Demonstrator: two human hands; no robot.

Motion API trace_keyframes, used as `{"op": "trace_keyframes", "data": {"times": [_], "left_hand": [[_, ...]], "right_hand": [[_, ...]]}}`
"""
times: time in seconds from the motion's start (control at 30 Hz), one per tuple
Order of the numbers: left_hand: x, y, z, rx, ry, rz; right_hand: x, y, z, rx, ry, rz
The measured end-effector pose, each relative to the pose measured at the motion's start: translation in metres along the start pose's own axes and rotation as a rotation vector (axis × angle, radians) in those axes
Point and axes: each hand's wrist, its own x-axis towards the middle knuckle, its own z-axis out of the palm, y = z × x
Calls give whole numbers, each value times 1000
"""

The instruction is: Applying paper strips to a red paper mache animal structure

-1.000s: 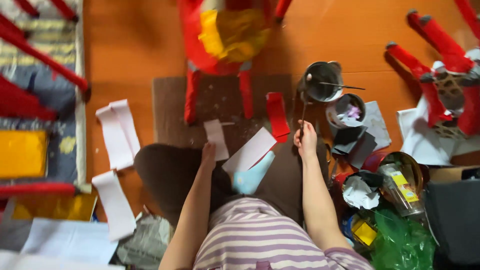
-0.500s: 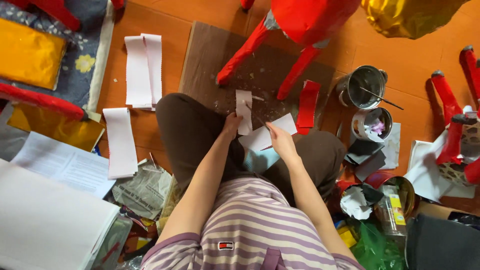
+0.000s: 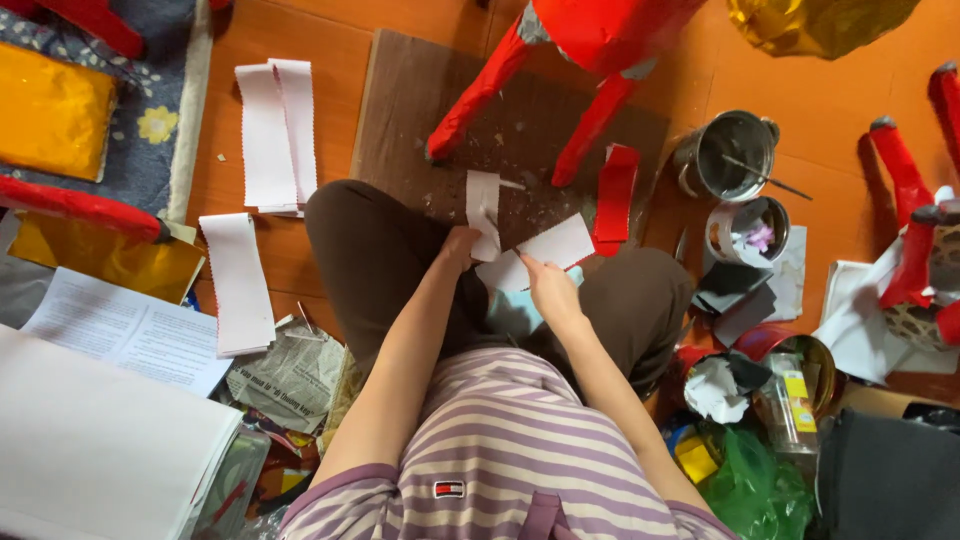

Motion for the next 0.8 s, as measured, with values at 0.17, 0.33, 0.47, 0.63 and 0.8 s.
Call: {"op": "trace_keyframes", "data": {"times": [0.17, 0.33, 0.47, 0.63, 0.8], "left_hand": [[-13, 0, 3, -260, -84, 5], [-11, -2, -1, -308, -114, -14], [10, -14, -2, -397, -183, 18], [-71, 29, 5, -452, -172, 12], [-100, 38, 15, -509, -200, 49]], "right_hand": [[-61, -11, -29, 151, -247, 148], [-75, -5, -29, 241, -262, 215], [-74, -23, -25, 321, -269, 191], [-83, 17, -29, 294, -181, 240], [-73, 88, -102, 502, 348, 416]]}}
